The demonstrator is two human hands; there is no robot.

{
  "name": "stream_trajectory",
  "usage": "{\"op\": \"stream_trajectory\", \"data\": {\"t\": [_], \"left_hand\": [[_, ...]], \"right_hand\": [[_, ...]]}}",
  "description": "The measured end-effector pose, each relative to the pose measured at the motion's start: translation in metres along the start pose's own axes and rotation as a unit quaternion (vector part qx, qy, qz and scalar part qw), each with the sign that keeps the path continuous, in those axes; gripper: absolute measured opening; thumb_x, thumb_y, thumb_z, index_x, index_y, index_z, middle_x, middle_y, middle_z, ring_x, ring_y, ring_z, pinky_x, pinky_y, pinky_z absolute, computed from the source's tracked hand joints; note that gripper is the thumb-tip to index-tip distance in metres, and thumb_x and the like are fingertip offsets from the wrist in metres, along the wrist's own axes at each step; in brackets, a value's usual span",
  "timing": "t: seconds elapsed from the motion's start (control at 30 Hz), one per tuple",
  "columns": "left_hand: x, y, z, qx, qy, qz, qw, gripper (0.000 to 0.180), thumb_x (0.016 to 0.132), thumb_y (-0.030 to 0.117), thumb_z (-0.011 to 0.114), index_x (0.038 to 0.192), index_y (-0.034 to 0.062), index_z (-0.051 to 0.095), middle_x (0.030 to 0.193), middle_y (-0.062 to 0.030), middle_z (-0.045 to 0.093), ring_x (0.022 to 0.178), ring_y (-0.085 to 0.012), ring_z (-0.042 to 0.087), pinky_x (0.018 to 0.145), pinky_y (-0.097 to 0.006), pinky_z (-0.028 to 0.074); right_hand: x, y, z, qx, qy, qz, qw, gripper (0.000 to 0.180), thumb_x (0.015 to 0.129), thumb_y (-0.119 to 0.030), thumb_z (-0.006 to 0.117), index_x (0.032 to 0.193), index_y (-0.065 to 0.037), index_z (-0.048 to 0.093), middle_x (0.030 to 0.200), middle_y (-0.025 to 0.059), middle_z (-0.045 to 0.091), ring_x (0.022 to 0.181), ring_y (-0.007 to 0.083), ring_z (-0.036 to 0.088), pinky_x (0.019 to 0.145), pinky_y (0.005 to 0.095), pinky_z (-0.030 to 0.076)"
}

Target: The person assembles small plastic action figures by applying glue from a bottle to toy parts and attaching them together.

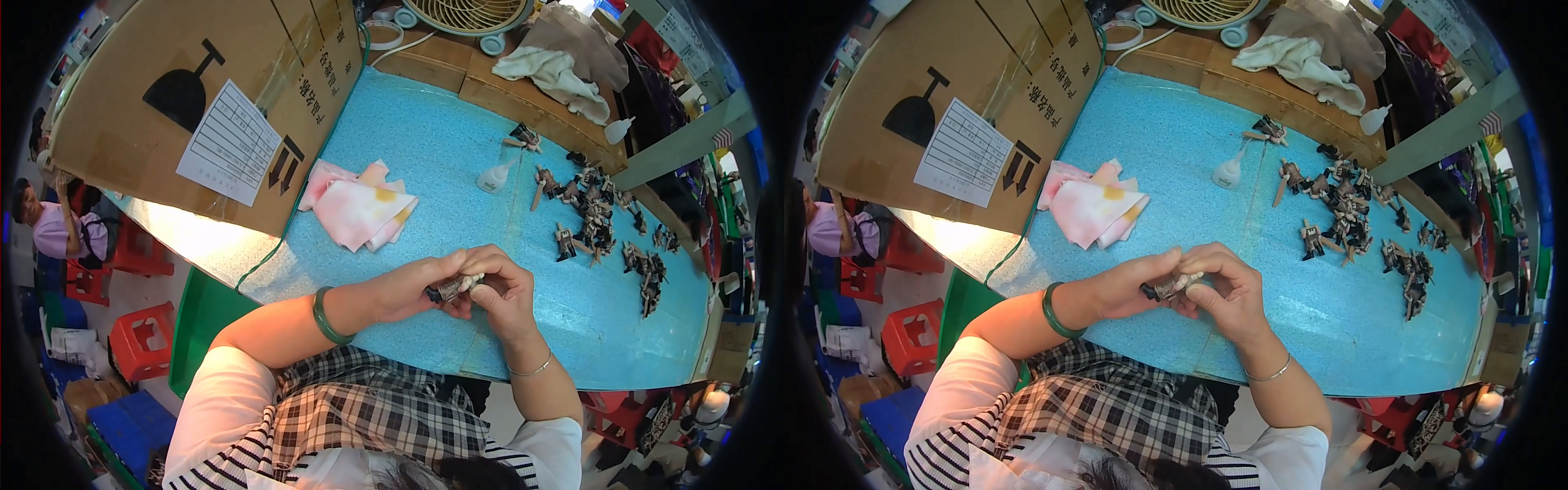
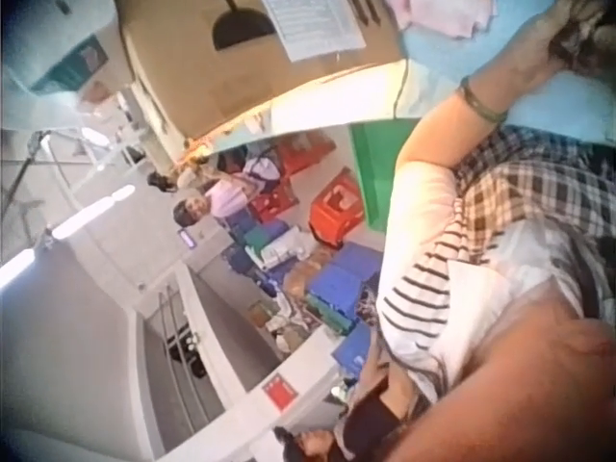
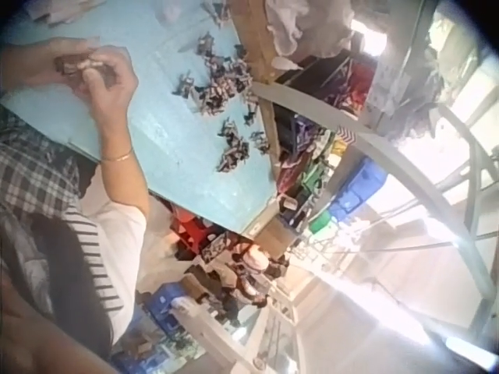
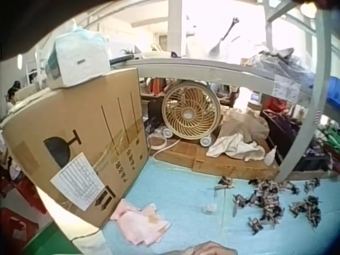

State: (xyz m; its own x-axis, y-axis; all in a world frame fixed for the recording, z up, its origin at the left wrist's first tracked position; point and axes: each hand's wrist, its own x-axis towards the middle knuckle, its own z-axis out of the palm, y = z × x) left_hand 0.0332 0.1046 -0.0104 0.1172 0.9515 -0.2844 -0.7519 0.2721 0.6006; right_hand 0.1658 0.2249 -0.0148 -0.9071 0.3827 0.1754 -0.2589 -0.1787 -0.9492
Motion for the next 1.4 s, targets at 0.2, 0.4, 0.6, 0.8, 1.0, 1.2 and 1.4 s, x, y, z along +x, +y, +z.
{"op": "stream_trajectory", "data": {"t": [0.2,0.4,0.6,0.8,1.0,1.2,1.4], "left_hand": [[-0.003,0.003,0.005,0.218,0.041,0.212,0.952,0.026,0.094,0.026,0.051,0.103,0.002,0.045,0.084,-0.0082,0.055,0.077,-0.0172,0.055,0.073,-0.03,0.045],[-0.009,-0.004,0.009,0.382,0.091,0.255,0.884,0.024,0.087,0.005,0.054,0.104,0.004,0.038,0.081,-0.0083,0.054,0.069,-0.0144,0.055,0.063,-0.029,0.044],[-0.005,0.004,0.008,0.226,0.06,0.184,0.955,0.019,0.089,0.009,0.053,0.102,0.0045,0.04,0.081,-0.0074,0.057,0.059,-0.0149,0.058,0.051,-0.026,0.045],[-0.003,0.015,-0.007,-0.018,0.023,0.014,0.999,0.019,0.088,0.019,0.052,0.097,0.0026,0.05,0.077,-0.0095,0.058,0.054,-0.0168,0.057,0.046,-0.027,0.046],[0.0,0.012,-0.014,-0.081,-0.01,-0.047,0.996,0.018,0.092,0.022,0.049,0.094,0.0034,0.052,0.068,-0.0077,0.055,0.043,-0.0128,0.047,0.039,-0.025,0.036],[-0.003,0.013,-0.012,-0.064,0.005,-0.064,0.996,0.023,0.09,0.028,0.053,0.089,0.0053,0.053,0.065,-0.0061,0.055,0.041,-0.0106,0.046,0.037,-0.023,0.035],[-0.003,0.011,-0.01,-0.04,0.008,-0.078,0.996,0.022,0.089,0.027,0.058,0.087,0.0061,0.05,0.066,-0.0044,0.053,0.042,-0.0084,0.041,0.036,-0.023,0.031]], "right_hand": [[0.002,-0.009,0.003,-0.006,0.07,-0.013,0.997,0.017,0.081,-0.008,0.069,0.095,0.0,0.063,0.095,0.0096,0.059,0.09,0.0183,0.058,0.078,0.0304,0.049],[0.0,-0.004,0.002,-0.045,0.073,-0.016,0.996,0.017,0.079,-0.006,0.07,0.094,-0.001,0.063,0.094,0.0079,0.06,0.09,0.0171,0.057,0.083,0.0312,0.046],[-0.001,-0.004,-0.004,-0.023,0.076,0.052,0.996,0.021,0.086,-0.016,0.064,0.098,0.0,0.062,0.094,0.0071,0.059,0.089,0.0142,0.057,0.079,0.0281,0.046],[0.004,-0.008,-0.014,-0.023,0.056,0.067,0.996,0.024,0.085,-0.016,0.065,0.102,0.0,0.061,0.098,0.0058,0.058,0.089,0.0131,0.057,0.077,0.0266,0.047],[0.005,-0.016,-0.01,-0.052,-0.002,0.067,0.996,0.022,0.081,-0.007,0.068,0.101,0.0,0.062,0.098,0.0059,0.058,0.087,0.0119,0.057,0.076,0.0245,0.047],[0.006,-0.026,-0.008,-0.173,-0.01,0.061,0.983,0.019,0.077,-0.006,0.071,0.095,-0.002,0.065,0.092,0.0056,0.059,0.08,0.0122,0.058,0.068,0.0239,0.049],[0.005,-0.031,-0.003,-0.302,-0.001,0.013,0.953,0.018,0.072,-0.003,0.074,0.088,-0.003,0.067,0.081,0.0059,0.061,0.071,0.0136,0.06,0.06,0.0236,0.049]]}}
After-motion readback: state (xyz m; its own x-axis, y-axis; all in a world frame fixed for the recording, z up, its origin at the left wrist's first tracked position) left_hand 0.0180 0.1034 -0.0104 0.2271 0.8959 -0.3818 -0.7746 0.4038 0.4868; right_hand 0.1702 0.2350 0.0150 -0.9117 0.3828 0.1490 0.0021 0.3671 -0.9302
